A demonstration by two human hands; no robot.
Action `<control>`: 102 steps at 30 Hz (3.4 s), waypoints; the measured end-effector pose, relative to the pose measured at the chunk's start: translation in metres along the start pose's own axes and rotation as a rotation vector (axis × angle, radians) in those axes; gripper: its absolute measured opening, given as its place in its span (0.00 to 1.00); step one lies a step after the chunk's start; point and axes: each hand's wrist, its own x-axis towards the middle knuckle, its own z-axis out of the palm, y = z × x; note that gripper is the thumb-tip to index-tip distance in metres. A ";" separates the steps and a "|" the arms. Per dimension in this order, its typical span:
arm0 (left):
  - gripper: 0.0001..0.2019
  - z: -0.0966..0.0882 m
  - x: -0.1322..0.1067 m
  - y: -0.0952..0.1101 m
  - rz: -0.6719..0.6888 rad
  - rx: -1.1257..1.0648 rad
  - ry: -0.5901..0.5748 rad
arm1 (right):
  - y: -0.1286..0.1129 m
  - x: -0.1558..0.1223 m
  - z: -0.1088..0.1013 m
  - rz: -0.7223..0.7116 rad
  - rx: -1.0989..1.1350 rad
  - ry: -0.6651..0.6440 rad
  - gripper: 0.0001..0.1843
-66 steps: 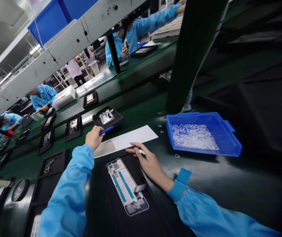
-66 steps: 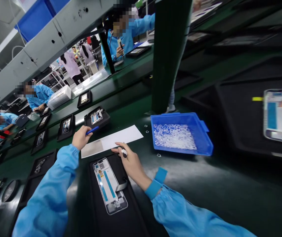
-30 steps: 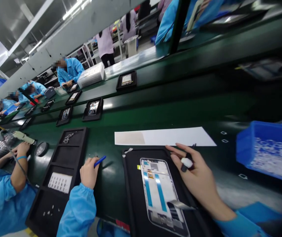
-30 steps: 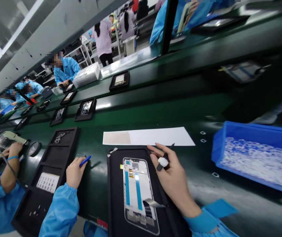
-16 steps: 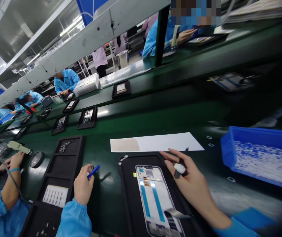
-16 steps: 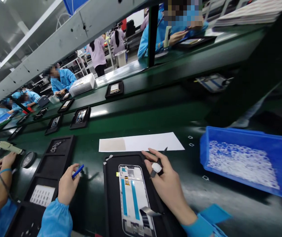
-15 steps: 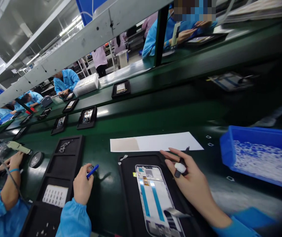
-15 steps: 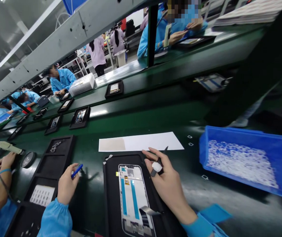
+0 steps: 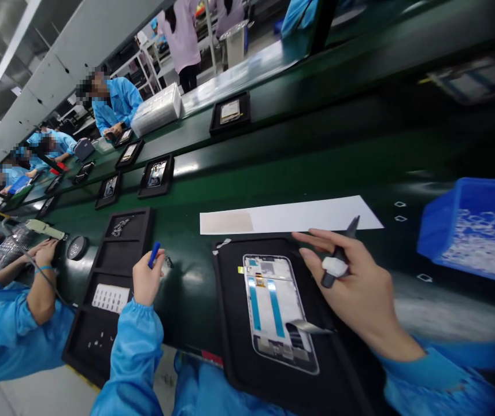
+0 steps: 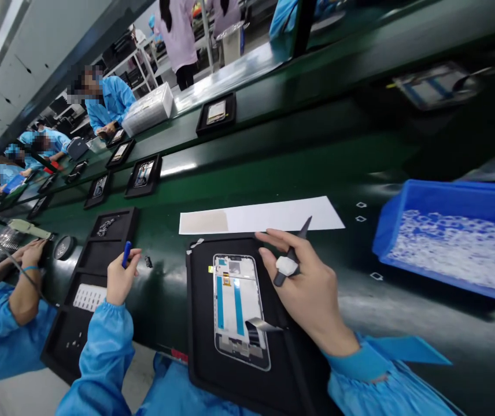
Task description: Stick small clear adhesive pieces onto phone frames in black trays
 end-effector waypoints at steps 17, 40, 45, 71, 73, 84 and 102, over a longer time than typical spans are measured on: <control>0.13 -0.002 -0.010 -0.029 0.071 0.450 0.023 | 0.002 -0.004 0.003 0.079 -0.044 -0.050 0.18; 0.07 -0.038 0.013 -0.006 -0.063 0.465 -0.104 | -0.002 -0.004 -0.001 0.035 -0.104 -0.025 0.18; 0.09 -0.037 -0.015 0.028 -0.059 -0.186 -0.012 | -0.022 -0.004 -0.004 0.046 -0.078 -0.080 0.20; 0.35 0.056 -0.067 0.082 0.361 -0.634 0.172 | -0.044 -0.015 0.009 0.163 0.437 -0.513 0.13; 0.34 0.057 -0.070 0.083 0.484 -0.629 0.148 | -0.044 -0.016 0.009 0.119 0.426 -0.520 0.14; 0.27 0.061 -0.071 0.082 0.621 -0.583 0.033 | -0.045 -0.019 0.007 0.078 0.422 -0.530 0.14; 0.12 0.054 -0.075 0.081 -0.079 -1.054 -0.388 | -0.048 -0.017 0.004 -0.073 0.378 -0.364 0.17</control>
